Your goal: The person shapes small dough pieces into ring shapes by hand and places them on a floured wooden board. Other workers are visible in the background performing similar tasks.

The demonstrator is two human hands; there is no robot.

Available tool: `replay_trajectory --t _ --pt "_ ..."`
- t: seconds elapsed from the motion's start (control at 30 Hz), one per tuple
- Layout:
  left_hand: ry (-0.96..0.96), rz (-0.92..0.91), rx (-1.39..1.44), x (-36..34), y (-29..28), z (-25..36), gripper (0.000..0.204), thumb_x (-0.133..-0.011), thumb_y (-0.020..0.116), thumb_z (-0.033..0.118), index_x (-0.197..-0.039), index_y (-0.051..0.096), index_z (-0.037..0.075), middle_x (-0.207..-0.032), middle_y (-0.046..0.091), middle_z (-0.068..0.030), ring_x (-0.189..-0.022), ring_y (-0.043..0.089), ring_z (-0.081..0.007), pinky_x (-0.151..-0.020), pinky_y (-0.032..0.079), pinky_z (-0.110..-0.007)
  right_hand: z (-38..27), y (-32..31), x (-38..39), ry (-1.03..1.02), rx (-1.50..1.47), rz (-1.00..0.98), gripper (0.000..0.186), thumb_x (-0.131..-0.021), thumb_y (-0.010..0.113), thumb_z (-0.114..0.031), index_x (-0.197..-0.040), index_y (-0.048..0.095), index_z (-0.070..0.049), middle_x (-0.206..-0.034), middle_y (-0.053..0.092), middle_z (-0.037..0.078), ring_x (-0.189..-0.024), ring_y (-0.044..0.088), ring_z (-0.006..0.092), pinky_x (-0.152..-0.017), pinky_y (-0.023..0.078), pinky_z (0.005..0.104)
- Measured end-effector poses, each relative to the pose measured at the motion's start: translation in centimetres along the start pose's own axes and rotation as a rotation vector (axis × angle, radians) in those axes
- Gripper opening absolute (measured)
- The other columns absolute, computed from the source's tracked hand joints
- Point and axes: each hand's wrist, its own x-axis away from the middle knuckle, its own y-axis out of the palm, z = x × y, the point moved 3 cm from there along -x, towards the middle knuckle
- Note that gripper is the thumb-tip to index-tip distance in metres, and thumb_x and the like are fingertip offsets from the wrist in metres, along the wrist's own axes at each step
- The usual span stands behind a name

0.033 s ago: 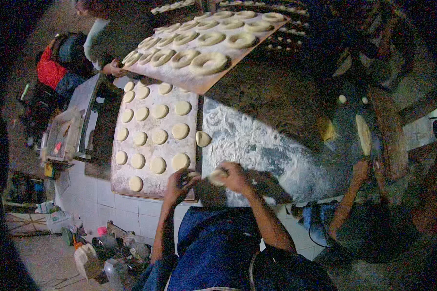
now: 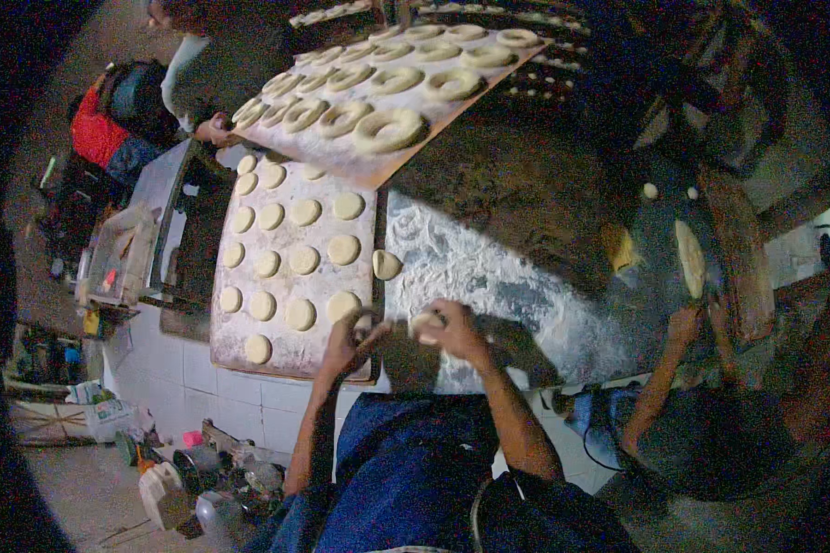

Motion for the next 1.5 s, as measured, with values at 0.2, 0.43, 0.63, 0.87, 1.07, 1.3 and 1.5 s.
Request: replay_trajectory --t 0.2,0.43,0.63,0.87,1.07,1.3,1.5 --pt "0.256 0.42 -1.005 -12.0 3.6 -6.4 0.041 -0.077 0.063 0.025 -0.112 0.055 0.003 -0.108 0.055 -0.015 -0.1 0.048 -0.0319 -0.077 0.039 -0.045 4.6 -4.1 -2.4 -0.131 0.369 0.04 0.028 -0.077 0.067 -0.023 -0.097 0.063 -0.003 -0.086 0.062 0.012 -0.083 0.06 0.028 -0.078 0.047 0.0407" --pt "0.349 0.465 0.174 -11.2 4.7 -4.4 0.041 -0.082 0.06 0.019 -0.118 0.052 0.002 -0.113 0.055 -0.0191 -0.105 0.048 -0.0385 -0.084 0.04 -0.046 13.2 -5.0 -2.0 0.062 -0.116 0.218 0.036 -0.085 0.058 -0.025 -0.112 0.053 -0.002 -0.109 0.056 0.015 -0.095 0.054 0.0281 -0.078 0.047 0.0381" --pt "0.356 0.216 0.134 -11.1 2.8 1.2 0.039 -0.088 0.052 0.016 -0.121 0.046 -0.004 -0.11 0.058 -0.0242 -0.104 0.054 -0.0381 -0.086 0.043 -0.039 10.0 -3.8 1.7 0.022 -0.439 0.501 0.037 -0.074 0.068 -0.007 -0.107 0.053 0.0 -0.099 0.059 0.007 -0.093 0.057 0.0187 -0.08 0.046 0.0317" --pt "0.022 -0.161 0.679 -2.3 6.9 5.0 0.024 -0.086 0.063 0.014 -0.102 0.06 -0.003 -0.091 0.065 -0.0073 -0.083 0.06 -0.0134 -0.075 0.05 -0.027 -2.1 -2.8 3.7 -0.008 -0.517 0.374 0.033 -0.072 0.07 -0.005 -0.1 0.052 0.0 -0.091 0.06 0.008 -0.084 0.058 0.0152 -0.077 0.048 0.0279" --pt "0.049 -0.093 0.657 -1.2 7.0 4.2 0.026 -0.086 0.064 0.015 -0.106 0.056 -0.001 -0.093 0.063 -0.0075 -0.083 0.06 -0.0142 -0.075 0.05 -0.028 -5.4 -1.9 4.2 -0.033 -0.402 0.364 0.052 -0.071 0.063 0.0 -0.116 0.039 -0.002 -0.096 0.057 0.01 -0.087 0.058 0.0172 -0.072 0.049 0.0291" --pt "-0.302 -0.038 1.355 -0.2 7.0 2.7 0.033 -0.086 0.062 0.013 -0.115 0.049 0.003 -0.08 0.056 -0.0012 -0.064 0.049 -0.0072 -0.052 0.041 -0.021 -7.7 -0.5 3.2 -0.098 -0.456 -0.081 0.056 -0.07 0.058 0.003 -0.122 0.038 -0.004 -0.095 0.057 0.012 -0.077 0.057 0.0144 -0.065 0.049 0.0281" --pt "0.086 -0.131 1.157 0.4 3.5 0.8 0.048 -0.077 0.063 0.0 -0.122 0.045 0.005 -0.094 0.059 -0.0042 -0.077 0.059 -0.0149 -0.065 0.049 -0.027 -5.7 2.4 -0.1 0.106 -0.658 0.148 0.044 -0.091 0.039 -0.046 -0.103 0.051 -0.006 -0.094 0.057 0.006 -0.079 0.056 0.0121 -0.066 0.046 0.0276"
